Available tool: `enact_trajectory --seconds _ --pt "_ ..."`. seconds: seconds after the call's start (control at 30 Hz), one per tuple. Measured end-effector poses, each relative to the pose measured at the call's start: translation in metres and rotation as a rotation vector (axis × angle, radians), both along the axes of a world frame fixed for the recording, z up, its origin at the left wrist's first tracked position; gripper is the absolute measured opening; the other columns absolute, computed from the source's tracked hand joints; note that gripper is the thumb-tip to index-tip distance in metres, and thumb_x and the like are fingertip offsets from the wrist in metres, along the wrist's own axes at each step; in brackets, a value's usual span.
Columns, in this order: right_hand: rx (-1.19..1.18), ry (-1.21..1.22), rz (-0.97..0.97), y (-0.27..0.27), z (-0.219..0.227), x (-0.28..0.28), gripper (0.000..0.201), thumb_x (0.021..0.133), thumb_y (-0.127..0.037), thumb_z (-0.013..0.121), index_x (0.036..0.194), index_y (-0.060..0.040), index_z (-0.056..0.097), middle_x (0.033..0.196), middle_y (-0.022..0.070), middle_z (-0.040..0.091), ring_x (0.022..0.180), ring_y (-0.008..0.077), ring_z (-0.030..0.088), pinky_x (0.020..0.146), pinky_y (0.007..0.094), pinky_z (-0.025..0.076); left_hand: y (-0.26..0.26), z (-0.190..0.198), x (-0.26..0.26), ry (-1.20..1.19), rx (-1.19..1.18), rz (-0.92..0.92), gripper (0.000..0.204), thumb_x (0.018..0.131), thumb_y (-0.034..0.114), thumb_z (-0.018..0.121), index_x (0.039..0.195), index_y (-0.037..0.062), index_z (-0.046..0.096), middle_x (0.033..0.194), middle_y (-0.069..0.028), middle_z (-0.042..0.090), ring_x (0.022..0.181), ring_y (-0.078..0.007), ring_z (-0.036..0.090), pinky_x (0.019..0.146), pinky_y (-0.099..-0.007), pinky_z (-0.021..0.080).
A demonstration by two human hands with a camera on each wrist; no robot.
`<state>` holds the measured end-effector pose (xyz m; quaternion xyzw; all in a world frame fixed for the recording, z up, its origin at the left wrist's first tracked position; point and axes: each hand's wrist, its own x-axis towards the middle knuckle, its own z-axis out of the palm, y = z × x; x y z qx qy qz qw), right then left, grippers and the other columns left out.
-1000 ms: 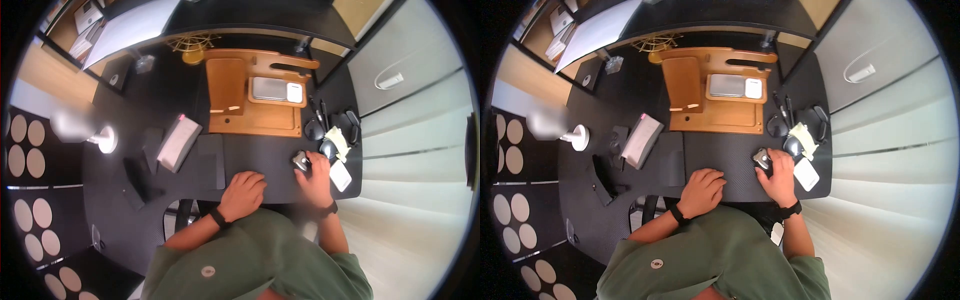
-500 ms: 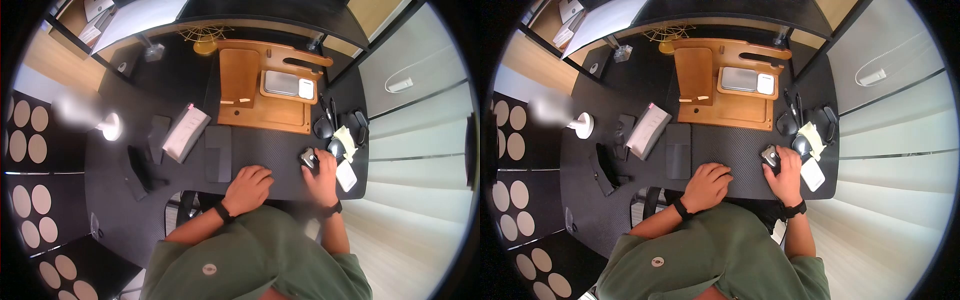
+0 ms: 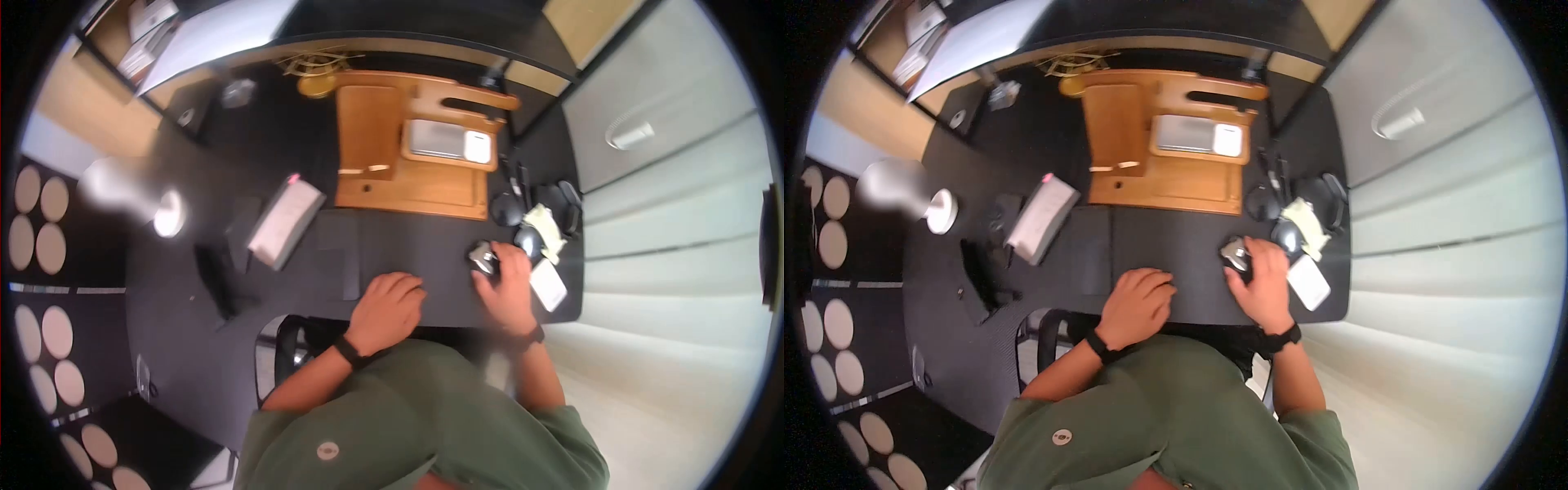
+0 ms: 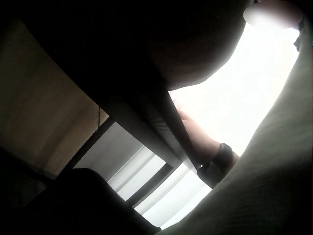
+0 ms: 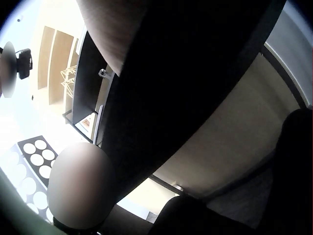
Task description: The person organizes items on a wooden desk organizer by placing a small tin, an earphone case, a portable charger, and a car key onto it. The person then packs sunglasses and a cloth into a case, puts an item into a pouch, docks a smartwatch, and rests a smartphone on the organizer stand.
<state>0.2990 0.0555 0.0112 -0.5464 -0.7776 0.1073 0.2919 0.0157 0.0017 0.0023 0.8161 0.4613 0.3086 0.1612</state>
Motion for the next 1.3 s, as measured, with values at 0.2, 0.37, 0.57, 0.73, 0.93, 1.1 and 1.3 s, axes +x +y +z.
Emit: enact_trajectory --seconds 0.2,0.37,0.57,0.73,0.93,1.1,1.3 --pt "0.034 0.008 -0.005 0.000 -0.007 0.002 0.067 0.083 -0.019 0.089 0.141 -0.0016 0.063 0.136 0.0188 0.065 0.126 0.0406 0.059 0.110 0.0504 0.046 0.001 0.001 0.002 0.005 0.000 0.003 0.021 0.089 0.008 0.075 0.111 0.0069 0.077 0.127 -0.0072 0.072 0.124 -0.0306 0.064 0.108 -0.0478 0.050" --pt "0.031 0.004 -0.016 -0.001 -0.003 0.000 0.068 0.084 -0.019 0.089 0.144 -0.0019 0.062 0.137 0.0179 0.065 0.126 0.0398 0.059 0.110 0.0497 0.046 0.001 0.000 0.001 -0.014 -0.001 -0.003 0.021 0.089 0.007 0.076 0.110 0.0072 0.076 0.126 -0.0075 0.072 0.124 -0.0310 0.065 0.108 -0.0479 0.050" --pt "0.022 -0.007 0.001 -0.001 0.000 -0.002 0.068 0.084 -0.016 0.088 0.146 -0.0018 0.062 0.140 0.0165 0.065 0.127 0.0391 0.059 0.111 0.0487 0.046 -0.001 -0.006 -0.009 -0.127 -0.025 -0.012 0.023 0.090 0.005 0.074 0.112 0.0055 0.075 0.126 -0.0092 0.071 0.123 -0.0321 0.065 0.107 -0.0468 0.051" --pt "0.001 -0.015 -0.023 -0.002 -0.003 -0.002 0.069 0.084 -0.016 0.088 0.147 -0.0016 0.061 0.142 0.0183 0.064 0.129 0.0401 0.059 0.112 0.0495 0.045 -0.002 -0.004 -0.010 -0.176 -0.035 -0.016 0.022 0.091 0.005 0.074 0.114 0.0045 0.075 0.124 -0.0109 0.072 0.122 -0.0331 0.066 0.106 -0.0469 0.052" --pt "0.032 -0.025 -0.013 -0.001 -0.003 0.000 0.069 0.084 -0.015 0.088 0.146 -0.0014 0.061 0.141 0.0196 0.064 0.129 0.0411 0.059 0.112 0.0504 0.045 -0.005 -0.001 -0.010 -0.186 -0.025 0.009 0.020 0.091 0.002 0.076 0.110 0.0037 0.077 0.120 -0.0108 0.075 0.117 -0.0337 0.069 0.103 -0.0465 0.054" --pt "0.014 -0.013 -0.024 -0.002 0.002 -0.005 0.070 0.084 -0.014 0.088 0.146 -0.0012 0.060 0.139 0.0212 0.064 0.128 0.0426 0.059 0.113 0.0513 0.045 -0.007 -0.005 -0.011 -0.236 -0.005 0.027 0.020 0.091 0.001 0.075 0.110 0.0038 0.077 0.119 -0.0104 0.076 0.114 -0.0343 0.070 0.101 -0.0465 0.056" --pt "0.027 -0.027 0.016 -0.001 -0.009 0.001 0.069 0.084 -0.011 0.087 0.147 -0.0007 0.059 0.140 0.0222 0.063 0.131 0.0441 0.058 0.115 0.0518 0.044 -0.021 0.009 -0.036 -0.340 -0.008 0.096 0.023 0.089 -0.001 0.073 0.112 0.0042 0.075 0.115 -0.0106 0.077 0.105 -0.0359 0.073 0.095 -0.0468 0.057"
